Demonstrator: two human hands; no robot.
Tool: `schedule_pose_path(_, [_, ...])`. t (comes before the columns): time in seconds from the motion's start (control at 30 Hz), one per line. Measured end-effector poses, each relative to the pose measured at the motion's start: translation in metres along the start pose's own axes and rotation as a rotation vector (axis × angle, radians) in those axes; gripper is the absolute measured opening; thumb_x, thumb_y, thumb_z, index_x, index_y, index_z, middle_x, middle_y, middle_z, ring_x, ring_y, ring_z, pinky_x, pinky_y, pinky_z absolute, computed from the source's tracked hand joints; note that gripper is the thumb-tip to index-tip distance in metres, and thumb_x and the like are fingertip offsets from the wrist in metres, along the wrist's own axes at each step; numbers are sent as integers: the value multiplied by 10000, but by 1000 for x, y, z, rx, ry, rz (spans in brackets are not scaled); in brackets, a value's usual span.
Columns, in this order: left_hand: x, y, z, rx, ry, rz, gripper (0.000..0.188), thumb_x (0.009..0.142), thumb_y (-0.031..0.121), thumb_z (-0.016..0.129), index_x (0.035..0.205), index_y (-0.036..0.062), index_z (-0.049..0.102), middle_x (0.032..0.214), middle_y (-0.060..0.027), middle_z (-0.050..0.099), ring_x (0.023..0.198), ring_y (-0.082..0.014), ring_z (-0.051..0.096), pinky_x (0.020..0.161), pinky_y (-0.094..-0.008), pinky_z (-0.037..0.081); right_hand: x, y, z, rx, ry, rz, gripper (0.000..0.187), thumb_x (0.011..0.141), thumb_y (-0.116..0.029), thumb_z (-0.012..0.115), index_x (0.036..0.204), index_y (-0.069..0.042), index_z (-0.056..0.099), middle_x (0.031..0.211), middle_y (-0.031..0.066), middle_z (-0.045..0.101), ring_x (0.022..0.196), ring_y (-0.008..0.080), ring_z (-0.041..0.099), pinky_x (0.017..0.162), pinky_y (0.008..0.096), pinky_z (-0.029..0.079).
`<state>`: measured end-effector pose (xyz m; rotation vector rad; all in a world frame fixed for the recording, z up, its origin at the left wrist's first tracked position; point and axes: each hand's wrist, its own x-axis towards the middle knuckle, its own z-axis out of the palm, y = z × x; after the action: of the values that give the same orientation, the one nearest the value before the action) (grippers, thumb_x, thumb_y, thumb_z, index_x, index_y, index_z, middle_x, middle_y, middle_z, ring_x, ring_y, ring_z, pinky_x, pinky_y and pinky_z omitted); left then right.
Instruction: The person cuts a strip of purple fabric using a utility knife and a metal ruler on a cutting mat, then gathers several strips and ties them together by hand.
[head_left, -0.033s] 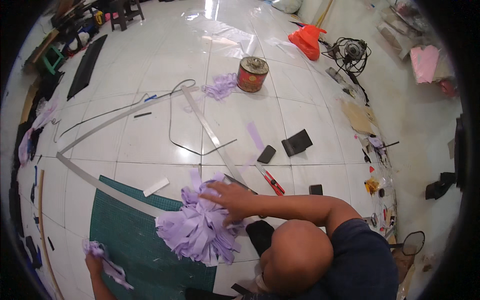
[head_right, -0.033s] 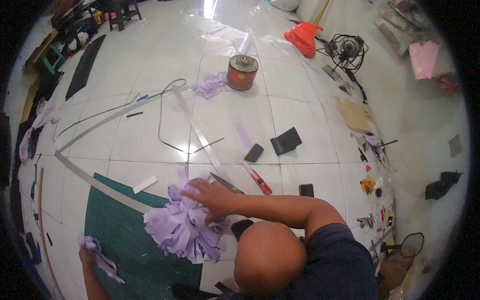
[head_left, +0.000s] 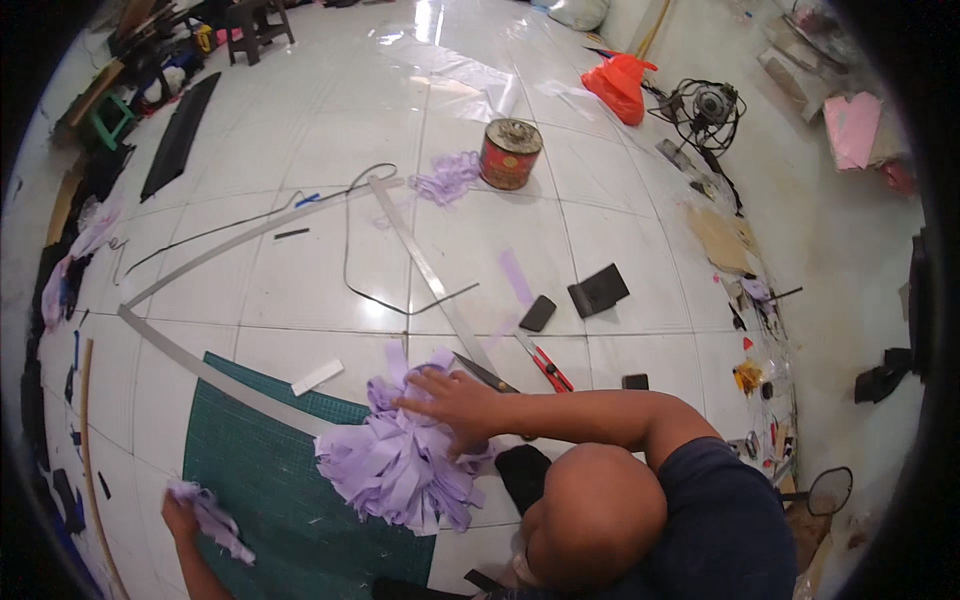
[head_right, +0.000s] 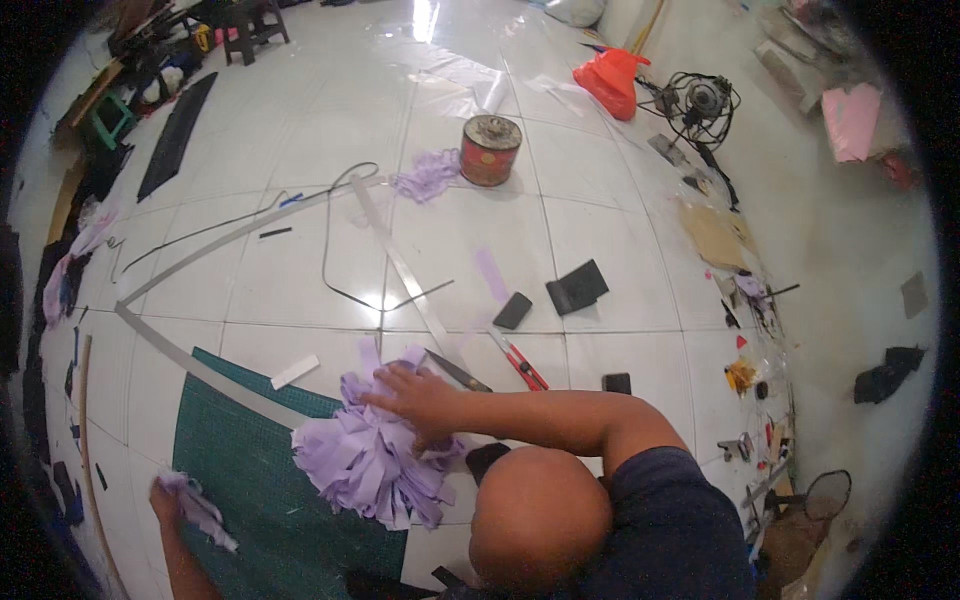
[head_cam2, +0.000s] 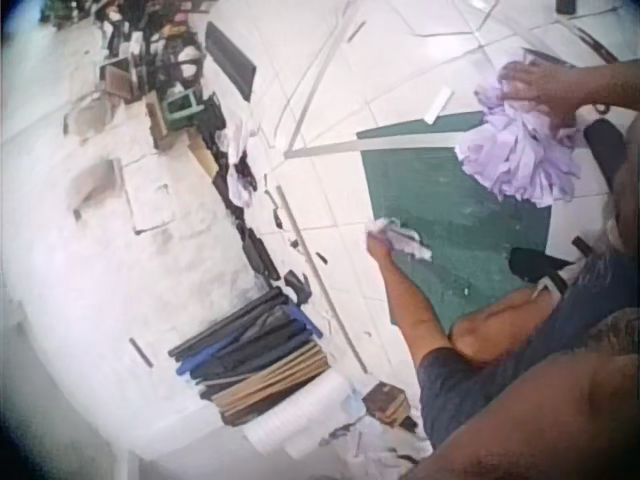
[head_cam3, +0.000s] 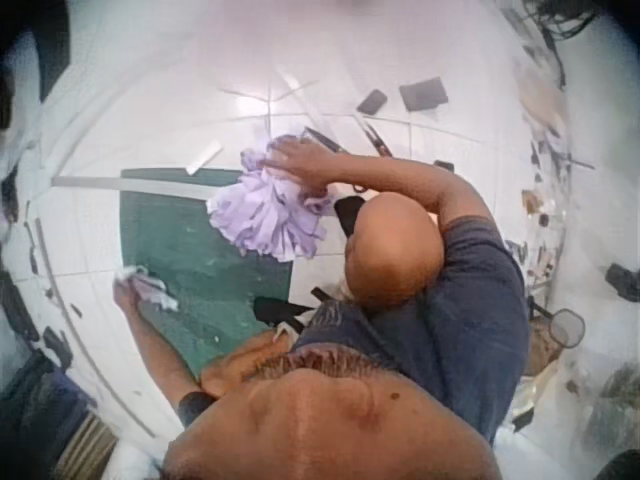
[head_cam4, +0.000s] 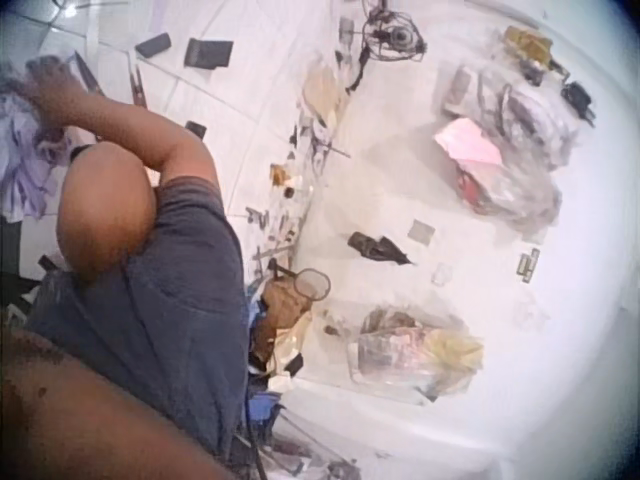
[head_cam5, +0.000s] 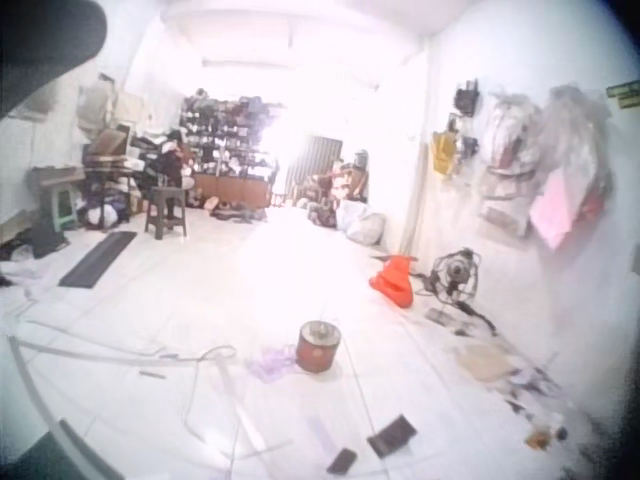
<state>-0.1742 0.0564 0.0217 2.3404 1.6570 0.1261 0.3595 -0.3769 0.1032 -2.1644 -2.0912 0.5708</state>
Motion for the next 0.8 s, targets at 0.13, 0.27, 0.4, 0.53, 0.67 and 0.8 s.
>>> schedule_pose_path(0.13, [30, 120, -47, -934, 258, -67, 891, 887, 253, 722, 1554, 61, 163, 1497, -240, 353, 1248, -333, 508, 974, -402, 480, 22, -13, 20, 24, -223, 18, 1186, 595, -316, 896, 1555, -224, 205, 1419, 248, 442, 1315, 437, 431, 1034, 537, 409])
schedule_pose_path(0.27, [14, 155, -79, -642, -55, -60, 958, 825, 241, 773, 1558, 108, 172, 1376, -211, 497, 1042, -277, 634, 737, -372, 575, 41, -21, 36, 137, -176, 17, 1008, 652, -241, 836, 1499, -160, 295, 1275, 216, 527, 1186, 406, 524, 902, 515, 483])
schedule_pose_path(0.4, [-8, 160, -51, -67, -249, 69, 838, 738, 321, 831, 1429, 41, 449, 1251, -245, 621, 1123, -348, 635, 926, -403, 523, 25, -15, 40, 132, -98, -87, 790, 697, -219, 782, 1385, -127, 404, 1138, 177, 569, 1076, 376, 572, 805, 494, 505])
schedule_pose_path(0.53, [-27, 134, -47, -5, -285, 66, 715, 718, 319, 829, 1300, -8, 571, 1167, -202, 677, 1068, -323, 663, 915, -398, 525, 3, -18, 8, 158, -33, -125, 675, 731, -202, 748, 1334, -138, 450, 1137, 158, 579, 1083, 356, 579, 814, 481, 490])
schedule_pose_path(0.67, [-48, 86, -45, 130, -337, 22, 685, 694, 271, 823, 1270, -21, 597, 1165, -206, 683, 1015, -312, 678, 892, -392, 532, -13, -5, -48, 159, 259, -108, 679, 696, -207, 751, 1316, -130, 483, 1067, 126, 591, 1043, 326, 597, 796, 458, 520])
schedule_pose_path(0.8, [-58, 79, -37, 83, -345, -80, 697, 687, 295, 837, 1264, -18, 602, 1147, -246, 674, 1015, -330, 680, 890, -410, 540, -51, 34, -123, 182, 480, 95, 719, 690, -219, 763, 1353, -158, 490, 1148, 142, 583, 1112, 338, 579, 885, 476, 508])
